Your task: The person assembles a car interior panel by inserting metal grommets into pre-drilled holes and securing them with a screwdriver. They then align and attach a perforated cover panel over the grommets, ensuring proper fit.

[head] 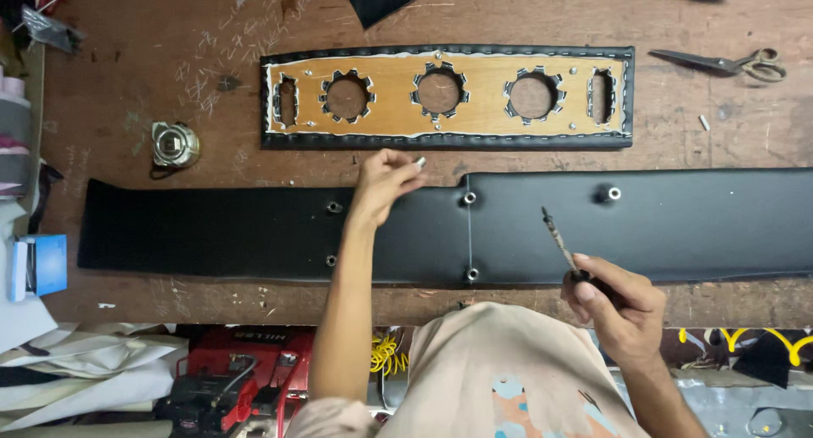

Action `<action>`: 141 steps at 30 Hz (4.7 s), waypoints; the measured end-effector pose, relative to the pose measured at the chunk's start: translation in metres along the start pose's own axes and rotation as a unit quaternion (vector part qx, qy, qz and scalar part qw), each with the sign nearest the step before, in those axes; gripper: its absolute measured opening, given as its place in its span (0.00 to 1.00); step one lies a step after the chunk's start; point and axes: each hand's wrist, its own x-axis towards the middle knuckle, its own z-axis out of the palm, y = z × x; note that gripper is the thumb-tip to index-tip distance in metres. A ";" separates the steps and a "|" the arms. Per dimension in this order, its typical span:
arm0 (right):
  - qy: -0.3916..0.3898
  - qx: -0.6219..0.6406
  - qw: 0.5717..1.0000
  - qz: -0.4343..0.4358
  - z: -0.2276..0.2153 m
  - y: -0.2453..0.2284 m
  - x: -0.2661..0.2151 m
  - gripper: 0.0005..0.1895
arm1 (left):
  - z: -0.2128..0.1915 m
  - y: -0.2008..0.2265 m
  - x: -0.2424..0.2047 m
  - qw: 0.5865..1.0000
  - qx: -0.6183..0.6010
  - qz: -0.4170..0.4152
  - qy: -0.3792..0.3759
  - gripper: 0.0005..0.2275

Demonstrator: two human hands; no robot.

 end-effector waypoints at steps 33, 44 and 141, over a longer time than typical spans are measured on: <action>0.012 -0.124 0.987 0.104 0.064 -0.045 0.025 0.18 | 0.079 0.103 -0.162 0.926 -0.270 0.101 -0.246 0.16; 0.030 -0.067 0.990 0.118 0.064 -0.043 0.024 0.19 | 0.099 0.078 -0.168 0.948 -0.183 0.122 -0.230 0.14; -0.334 -0.319 0.879 -0.120 -0.195 -0.008 0.080 0.12 | 0.279 -0.174 -0.087 0.846 0.443 0.265 -0.134 0.05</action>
